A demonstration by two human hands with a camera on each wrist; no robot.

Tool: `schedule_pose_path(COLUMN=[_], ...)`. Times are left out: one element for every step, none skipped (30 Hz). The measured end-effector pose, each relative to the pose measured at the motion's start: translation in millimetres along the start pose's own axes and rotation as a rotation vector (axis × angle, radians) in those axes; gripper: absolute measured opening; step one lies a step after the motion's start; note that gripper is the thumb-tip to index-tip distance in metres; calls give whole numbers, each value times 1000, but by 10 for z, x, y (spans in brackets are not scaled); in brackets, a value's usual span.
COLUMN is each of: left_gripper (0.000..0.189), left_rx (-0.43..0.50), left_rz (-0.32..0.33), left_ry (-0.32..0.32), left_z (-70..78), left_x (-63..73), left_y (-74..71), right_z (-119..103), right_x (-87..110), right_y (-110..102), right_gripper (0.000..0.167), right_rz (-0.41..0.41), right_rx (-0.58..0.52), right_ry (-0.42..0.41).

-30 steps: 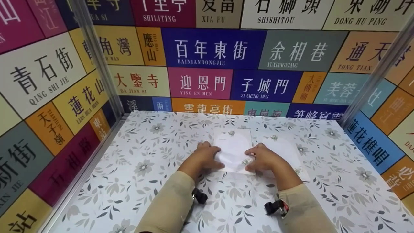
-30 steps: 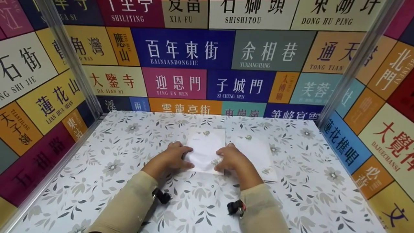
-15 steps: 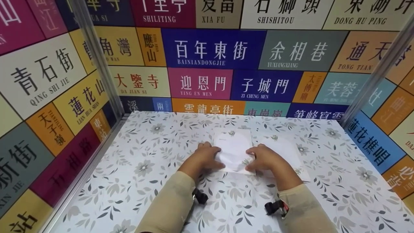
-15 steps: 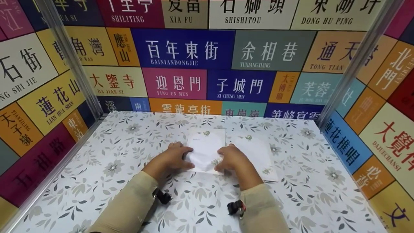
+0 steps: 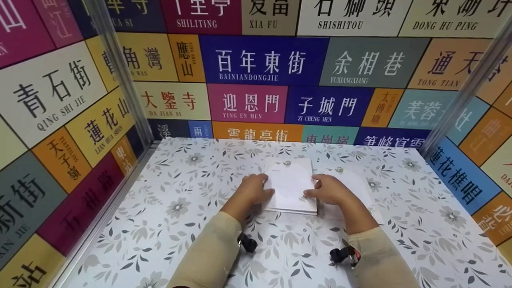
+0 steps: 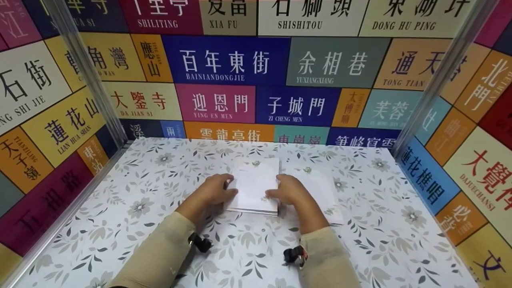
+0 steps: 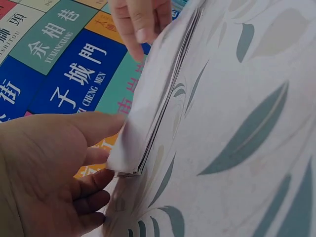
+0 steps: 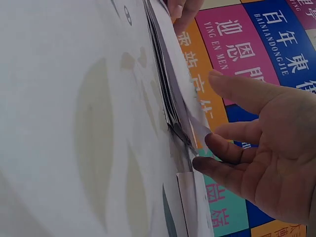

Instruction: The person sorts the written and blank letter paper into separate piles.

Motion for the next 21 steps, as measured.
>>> schedule_pose_path(left_gripper=[61, 59, 57, 55, 53, 50, 47, 45, 42, 41, 40, 40, 41, 41, 41, 42, 42, 42, 43, 42, 42], left_rx=[26, 54, 78, 97, 113, 129, 157, 188, 219, 252, 279, 310, 333, 345, 351, 356, 357, 361, 366, 380, 388], left_rz=[23, 47, 70, 89, 113, 137, 159, 179, 195, 207, 216, 222, 227, 231, 237, 244, 254, 263, 270, 275, 280], left_ry=[-25, -48, -68, -78, -77, -73, -70, -69, -68, -74, -84, -101, -119, -133, -144, -153, -161, -168, -179, -194, -207], left_z=[1, 0, -4, -10, -15, -24, -38, -55, -75, -99, -126, -158, -192, -225, -259, -291, -327, -362, -400, -440, -483], left_x=[-4, -8, -7, -7, -3, 0, 7, 15, 25, 37, 52, 66, 82, 98, 111, 126, 136, 147, 158, 168, 177], left_y=[-8, -16, -27, -38, -54, -73, -90, -109, -129, -148, -170, -190, -213, -238, -266, -297, -328, -358, -386, -410, -434], right_z=[11, 17, 20, 23, 23, 17, 6, -6, -22, -44, -68, -97, -127, -159, -199, -237, -279, -327, -376, -425, -473], right_x=[-3, -6, -7, -10, -12, -13, -14, -15, -14, -13, -12, -11, -12, -16, -18, -24, -31, -39, -48, -54, -60], right_y=[-12, -19, -26, -28, -29, -26, -22, -14, -6, 6, 22, 38, 55, 77, 97, 121, 145, 170, 196, 226, 256], right_gripper=[80, 77, 74, 71, 68, 66, 64, 61, 59, 58, 57, 56, 55, 54, 53, 52, 52, 51, 50, 50, 50], right_rz=[15, 27, 39, 52, 65, 74, 82, 88, 95, 100, 102, 105, 107, 107, 109, 111, 113, 115, 115, 117, 121], right_rx=[-30, -65, -101, -141, -174, -213, -250, -290, -326, -358, -386, -406, -419, -434, -441, -449, -466, -486, -503, -522, -534], right_ry=[18, 34, 50, 67, 83, 95, 105, 118, 128, 133, 140, 141, 144, 150, 151, 154, 159, 154, 151, 149, 147])
Point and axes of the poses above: each hand's wrist, its own x-axis away from the middle knuckle, its own y-axis out of the palm, z = x × y, the point moved 5 cm from there along -x, towards the middle knuckle, and after that the axes turned 7 degrees about y, right-handed, at the moved point
